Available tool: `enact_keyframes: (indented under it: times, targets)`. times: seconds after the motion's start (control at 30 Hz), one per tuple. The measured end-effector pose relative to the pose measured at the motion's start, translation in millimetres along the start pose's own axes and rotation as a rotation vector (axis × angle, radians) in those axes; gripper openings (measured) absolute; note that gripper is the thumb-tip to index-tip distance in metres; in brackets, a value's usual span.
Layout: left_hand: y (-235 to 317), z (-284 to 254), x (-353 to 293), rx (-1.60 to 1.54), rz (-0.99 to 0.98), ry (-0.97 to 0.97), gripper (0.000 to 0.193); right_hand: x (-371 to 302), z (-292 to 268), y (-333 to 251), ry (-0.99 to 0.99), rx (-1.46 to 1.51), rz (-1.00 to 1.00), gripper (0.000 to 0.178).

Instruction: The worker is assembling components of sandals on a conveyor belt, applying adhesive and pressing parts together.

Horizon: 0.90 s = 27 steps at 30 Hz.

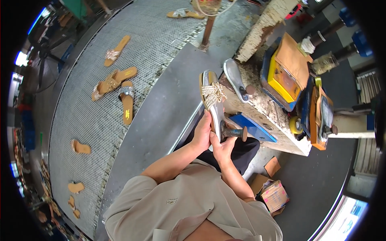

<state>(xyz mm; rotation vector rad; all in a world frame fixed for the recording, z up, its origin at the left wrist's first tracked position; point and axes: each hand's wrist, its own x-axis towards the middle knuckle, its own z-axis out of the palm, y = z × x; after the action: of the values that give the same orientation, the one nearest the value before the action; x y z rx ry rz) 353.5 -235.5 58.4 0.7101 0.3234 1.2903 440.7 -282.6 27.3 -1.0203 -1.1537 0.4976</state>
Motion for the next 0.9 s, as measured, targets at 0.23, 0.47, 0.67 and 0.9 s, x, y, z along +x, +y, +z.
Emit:
enact_keyframes:
  times: [0.23, 0.47, 0.67, 0.9]
  targets:
    - [6.2, 9.0, 33.7, 0.037, -0.045, -0.13, 0.069, 48.2, -13.3, -14.8, 0.061, -0.168, 0.057, 0.076]
    - [77.7, -81.4, 55.3, 0.628, 0.311, 0.278, 0.066, 184.5, -78.2, -19.0, 0.509, -0.51, -0.005, 0.058]
    - [104.7, -134.5, 36.4, 0.691, 0.155, 0.556, 0.062, 324.8, -122.6, 12.9, 0.774, -0.799, -0.321, 0.044]
    - [142.5, -186.0, 19.3, 0.945, 0.342, 0.604, 0.055, 342.5, -119.6, 27.9, 0.785, -1.098, -0.259, 0.053]
